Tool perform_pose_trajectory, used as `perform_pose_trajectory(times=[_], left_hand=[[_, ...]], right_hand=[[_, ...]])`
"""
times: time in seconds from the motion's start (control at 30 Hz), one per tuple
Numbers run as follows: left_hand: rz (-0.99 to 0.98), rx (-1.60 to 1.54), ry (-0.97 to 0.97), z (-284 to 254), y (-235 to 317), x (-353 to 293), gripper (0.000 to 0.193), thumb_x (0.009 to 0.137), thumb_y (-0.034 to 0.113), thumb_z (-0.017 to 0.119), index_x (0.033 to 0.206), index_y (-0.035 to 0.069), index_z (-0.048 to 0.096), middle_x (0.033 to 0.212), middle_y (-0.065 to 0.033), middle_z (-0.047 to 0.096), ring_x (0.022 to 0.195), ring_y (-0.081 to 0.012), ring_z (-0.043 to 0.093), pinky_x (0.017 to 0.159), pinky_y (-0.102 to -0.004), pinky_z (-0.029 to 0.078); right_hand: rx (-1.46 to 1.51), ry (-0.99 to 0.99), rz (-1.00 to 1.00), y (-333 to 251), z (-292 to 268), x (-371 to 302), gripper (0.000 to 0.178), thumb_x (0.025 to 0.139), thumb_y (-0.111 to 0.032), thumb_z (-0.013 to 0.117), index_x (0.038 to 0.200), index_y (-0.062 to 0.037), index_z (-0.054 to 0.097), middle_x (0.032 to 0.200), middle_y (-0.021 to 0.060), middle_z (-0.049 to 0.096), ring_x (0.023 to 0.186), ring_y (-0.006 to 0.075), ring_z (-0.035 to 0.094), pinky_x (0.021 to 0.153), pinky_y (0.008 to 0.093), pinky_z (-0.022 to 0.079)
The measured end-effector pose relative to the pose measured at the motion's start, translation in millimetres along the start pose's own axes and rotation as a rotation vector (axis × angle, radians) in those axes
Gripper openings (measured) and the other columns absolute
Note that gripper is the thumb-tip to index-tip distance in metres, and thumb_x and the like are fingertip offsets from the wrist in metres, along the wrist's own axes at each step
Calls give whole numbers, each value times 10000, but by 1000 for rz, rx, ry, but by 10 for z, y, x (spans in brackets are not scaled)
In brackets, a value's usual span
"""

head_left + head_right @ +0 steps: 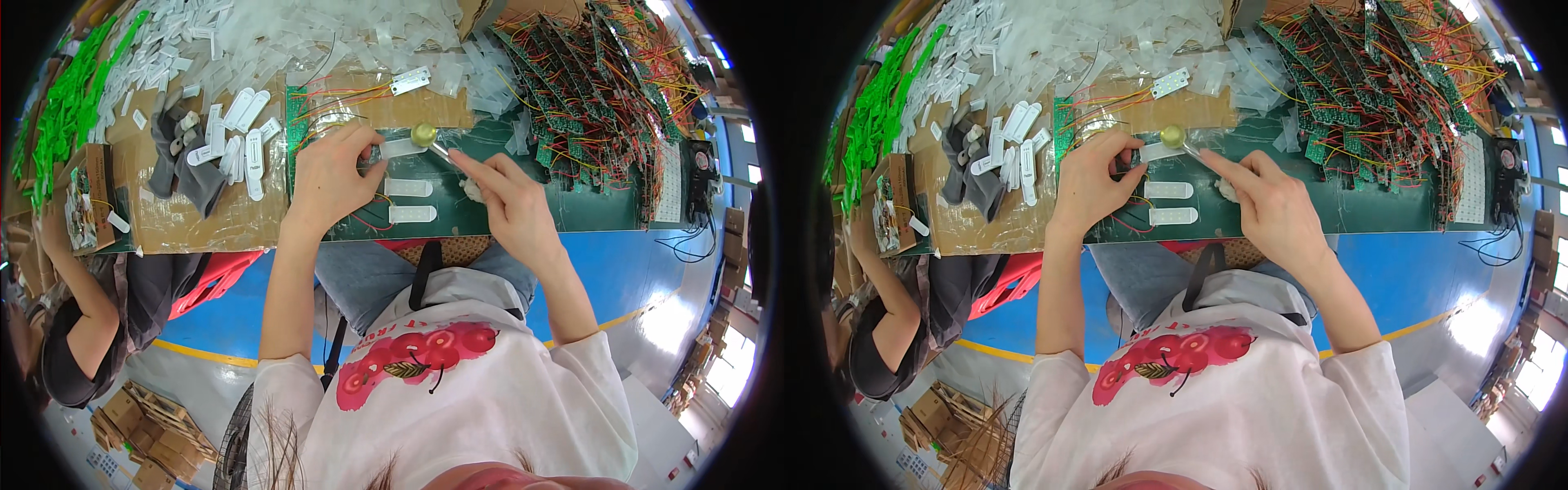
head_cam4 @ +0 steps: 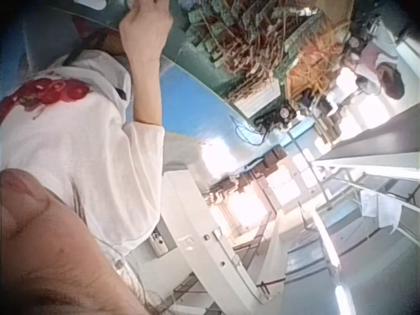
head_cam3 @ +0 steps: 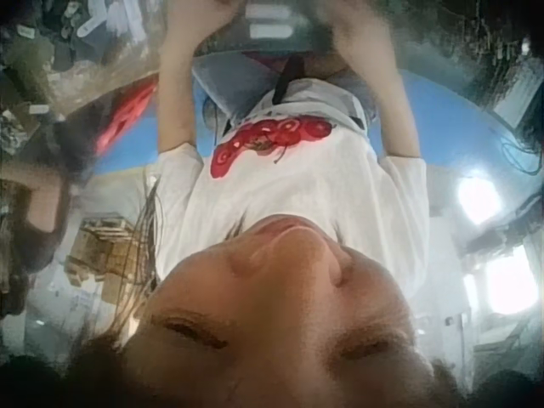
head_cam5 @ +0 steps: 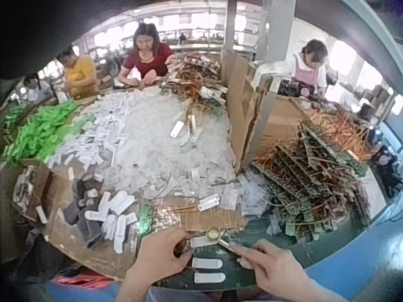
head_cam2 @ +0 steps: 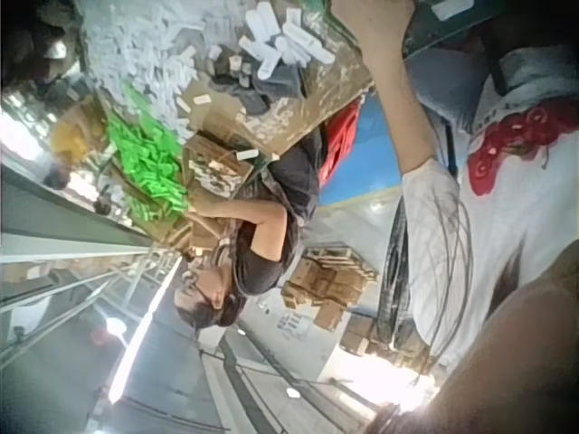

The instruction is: Assembling electronic components by attaching plastic housings to LED strips and using a small hammer to secure them.

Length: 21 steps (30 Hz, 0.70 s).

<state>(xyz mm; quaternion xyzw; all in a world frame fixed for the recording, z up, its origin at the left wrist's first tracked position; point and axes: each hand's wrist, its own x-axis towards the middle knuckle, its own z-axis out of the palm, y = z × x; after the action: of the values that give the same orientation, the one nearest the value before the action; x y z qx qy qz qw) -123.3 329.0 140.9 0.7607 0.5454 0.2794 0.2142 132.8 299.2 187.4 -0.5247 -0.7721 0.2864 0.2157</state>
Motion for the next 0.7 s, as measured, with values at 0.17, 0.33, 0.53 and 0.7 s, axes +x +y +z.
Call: perform_pose_trajectory(times=[0.17, 0.33, 0.53, 0.7], left_hand=[[-8, -38, 10, 17, -9, -36, 262, 752, 95, 802, 983, 61, 684, 770, -39, 606, 612, -170, 564, 590, -306, 485], [-34, -118, 10, 16, -68, -79, 272, 749, 88, 817, 983, 44, 685, 781, -43, 606, 619, -166, 559, 599, -304, 481], [-55, -129, -12, 0, -75, -67, 323, 733, 76, 830, 1024, 38, 694, 794, -41, 612, 623, -157, 547, 602, -300, 473], [-101, -208, -55, -29, -57, -36, 344, 740, 108, 839, 1061, 59, 721, 830, -42, 624, 649, -158, 561, 615, -299, 480]], right_hand=[[34, 22, -59, -31, 69, 20, 522, 889, 35, 557, 1335, -216, 661, 910, 119, 580, 749, 334, 638, 682, 441, 521], [-19, -69, -68, -88, 163, 40, 506, 892, 18, 564, 1332, -212, 664, 879, 123, 573, 737, 334, 633, 676, 435, 519], [89, -40, -72, -120, 202, 59, 496, 913, 100, 514, 1336, -115, 657, 898, 126, 569, 744, 257, 582, 686, 320, 481], [81, 154, -59, 63, 154, 55, 447, 908, 28, 582, 1306, -152, 676, 926, 117, 619, 757, 309, 640, 682, 386, 526]])
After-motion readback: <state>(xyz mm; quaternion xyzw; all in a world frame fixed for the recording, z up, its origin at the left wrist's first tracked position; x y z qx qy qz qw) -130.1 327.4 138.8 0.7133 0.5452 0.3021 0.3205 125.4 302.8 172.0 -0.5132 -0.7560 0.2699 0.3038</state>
